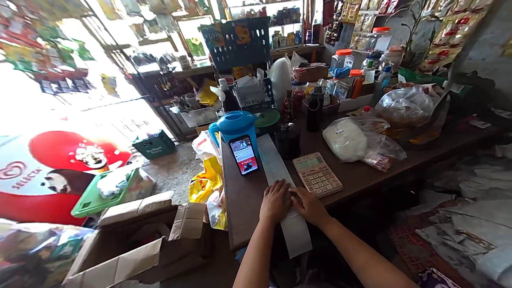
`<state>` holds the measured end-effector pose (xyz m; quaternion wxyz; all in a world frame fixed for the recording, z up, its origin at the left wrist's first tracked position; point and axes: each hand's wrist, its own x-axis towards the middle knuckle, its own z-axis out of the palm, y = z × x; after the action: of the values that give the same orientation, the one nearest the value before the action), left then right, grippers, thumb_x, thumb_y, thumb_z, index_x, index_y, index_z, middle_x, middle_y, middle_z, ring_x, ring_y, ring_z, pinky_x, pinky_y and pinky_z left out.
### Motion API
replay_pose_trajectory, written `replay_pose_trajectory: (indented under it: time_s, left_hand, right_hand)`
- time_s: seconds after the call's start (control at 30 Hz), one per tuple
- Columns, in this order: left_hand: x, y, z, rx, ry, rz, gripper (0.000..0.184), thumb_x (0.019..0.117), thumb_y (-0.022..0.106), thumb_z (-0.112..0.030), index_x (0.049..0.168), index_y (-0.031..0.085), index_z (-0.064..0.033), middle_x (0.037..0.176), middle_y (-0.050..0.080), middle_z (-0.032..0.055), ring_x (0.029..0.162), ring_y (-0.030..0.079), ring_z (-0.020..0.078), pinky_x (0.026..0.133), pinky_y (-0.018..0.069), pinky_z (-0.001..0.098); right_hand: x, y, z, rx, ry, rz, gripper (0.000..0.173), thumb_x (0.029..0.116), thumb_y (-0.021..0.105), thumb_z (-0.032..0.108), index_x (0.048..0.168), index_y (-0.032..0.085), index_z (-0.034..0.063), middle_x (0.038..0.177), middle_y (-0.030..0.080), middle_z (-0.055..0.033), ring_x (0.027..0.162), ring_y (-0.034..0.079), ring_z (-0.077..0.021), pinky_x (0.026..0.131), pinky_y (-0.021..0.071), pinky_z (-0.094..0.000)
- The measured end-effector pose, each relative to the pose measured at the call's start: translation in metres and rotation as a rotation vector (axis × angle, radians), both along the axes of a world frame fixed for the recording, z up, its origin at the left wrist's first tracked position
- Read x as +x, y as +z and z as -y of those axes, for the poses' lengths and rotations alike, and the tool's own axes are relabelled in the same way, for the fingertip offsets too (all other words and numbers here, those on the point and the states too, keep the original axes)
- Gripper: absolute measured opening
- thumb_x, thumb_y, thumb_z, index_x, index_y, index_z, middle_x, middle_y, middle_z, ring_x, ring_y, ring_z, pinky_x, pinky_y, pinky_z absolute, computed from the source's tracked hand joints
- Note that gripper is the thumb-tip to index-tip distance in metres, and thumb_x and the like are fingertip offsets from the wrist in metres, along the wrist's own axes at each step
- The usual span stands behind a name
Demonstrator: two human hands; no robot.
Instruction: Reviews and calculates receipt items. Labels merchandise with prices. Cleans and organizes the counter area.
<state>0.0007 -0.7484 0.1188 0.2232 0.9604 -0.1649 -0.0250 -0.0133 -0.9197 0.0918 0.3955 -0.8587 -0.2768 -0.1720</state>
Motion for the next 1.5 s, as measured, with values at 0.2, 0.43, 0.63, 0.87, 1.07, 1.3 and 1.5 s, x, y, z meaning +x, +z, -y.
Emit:
replay_pose_trajectory:
  time_s: [0.2, 0.43, 0.63, 0.87, 1.07, 1.3, 1.5]
  left_hand:
    - [0.003, -0.004, 0.0, -0.003, -0.003, -0.001, 0.05, 0.1055, 0.045, -0.038, 0.15, 0.052, -0.0153, 0.162, 0.041, 0.0068, 0.153, 0.03, 0.0256, 0.125, 0.0179, 0.0489]
    - [0.005, -0.004, -0.001, -0.006, -0.008, -0.001, 0.05, 0.1057, 0.045, -0.039, 0.149, 0.053, -0.0151, 0.161, 0.041, 0.0078, 0.153, 0.03, 0.0271, 0.124, 0.0188, 0.0502]
    - [0.004, -0.004, -0.001, -0.009, -0.008, 0.003, 0.05, 0.1058, 0.044, -0.039, 0.149, 0.053, -0.0146, 0.161, 0.041, 0.0082, 0.152, 0.031, 0.0277, 0.124, 0.0194, 0.051]
    - [0.004, -0.006, -0.002, -0.011, -0.012, 0.013, 0.05, 0.1056, 0.044, -0.039, 0.148, 0.054, -0.0143, 0.161, 0.042, 0.0085, 0.152, 0.032, 0.0279, 0.123, 0.0195, 0.0512]
    - [0.004, -0.005, -0.001, -0.01, -0.008, 0.013, 0.05, 0.1055, 0.045, -0.039, 0.148, 0.054, -0.0143, 0.16, 0.042, 0.0088, 0.152, 0.032, 0.0281, 0.123, 0.0194, 0.0514]
    - [0.004, -0.006, -0.002, -0.02, -0.009, 0.015, 0.05, 0.1055, 0.044, -0.039, 0.147, 0.054, -0.014, 0.16, 0.042, 0.009, 0.152, 0.032, 0.0283, 0.123, 0.0193, 0.0513]
    - [0.005, -0.008, -0.003, -0.029, -0.014, 0.025, 0.049, 0.1049, 0.045, -0.038, 0.147, 0.055, -0.0145, 0.16, 0.043, 0.009, 0.151, 0.033, 0.0291, 0.123, 0.0205, 0.0522]
  right_hand:
    - [-0.011, 0.003, 0.038, 0.217, -0.163, 0.082, 0.024, 0.0986, 0.053, 0.005, 0.111, 0.071, -0.0058, 0.101, 0.074, -0.0151, 0.09, 0.073, -0.016, 0.083, 0.06, -0.0279]
    - [0.007, 0.015, 0.084, -0.181, -0.372, 0.141, 0.027, 0.0977, 0.053, 0.009, 0.109, 0.077, 0.0055, 0.117, 0.073, -0.0156, 0.109, 0.067, -0.0372, 0.093, 0.0529, -0.0534]
    - [0.008, 0.01, 0.076, -0.28, -0.33, 0.172, 0.031, 0.1049, 0.052, 0.028, 0.109, 0.078, 0.0112, 0.126, 0.071, -0.0112, 0.12, 0.064, -0.0344, 0.103, 0.0475, -0.0552]
    - [-0.001, 0.0, 0.082, -0.217, -0.38, 0.173, 0.032, 0.104, 0.052, 0.027, 0.104, 0.08, 0.0102, 0.13, 0.069, -0.012, 0.122, 0.063, -0.0355, 0.105, 0.0463, -0.0567]
    - [-0.015, -0.014, 0.094, -0.185, -0.432, 0.182, 0.037, 0.1049, 0.049, 0.031, 0.114, 0.073, 0.0046, 0.135, 0.066, -0.0163, 0.131, 0.059, -0.0384, 0.113, 0.0357, -0.0666]
    - [0.003, 0.001, 0.106, -0.231, -0.493, 0.041, 0.053, 0.1043, 0.045, 0.041, 0.129, 0.061, -0.0022, 0.142, 0.061, -0.0177, 0.143, 0.046, -0.0429, 0.117, 0.0272, -0.0675]
    - [0.012, 0.005, 0.103, -0.244, -0.477, 0.069, 0.054, 0.1044, 0.046, 0.044, 0.127, 0.063, -0.0026, 0.135, 0.065, -0.0173, 0.14, 0.048, -0.0433, 0.117, 0.0277, -0.067]
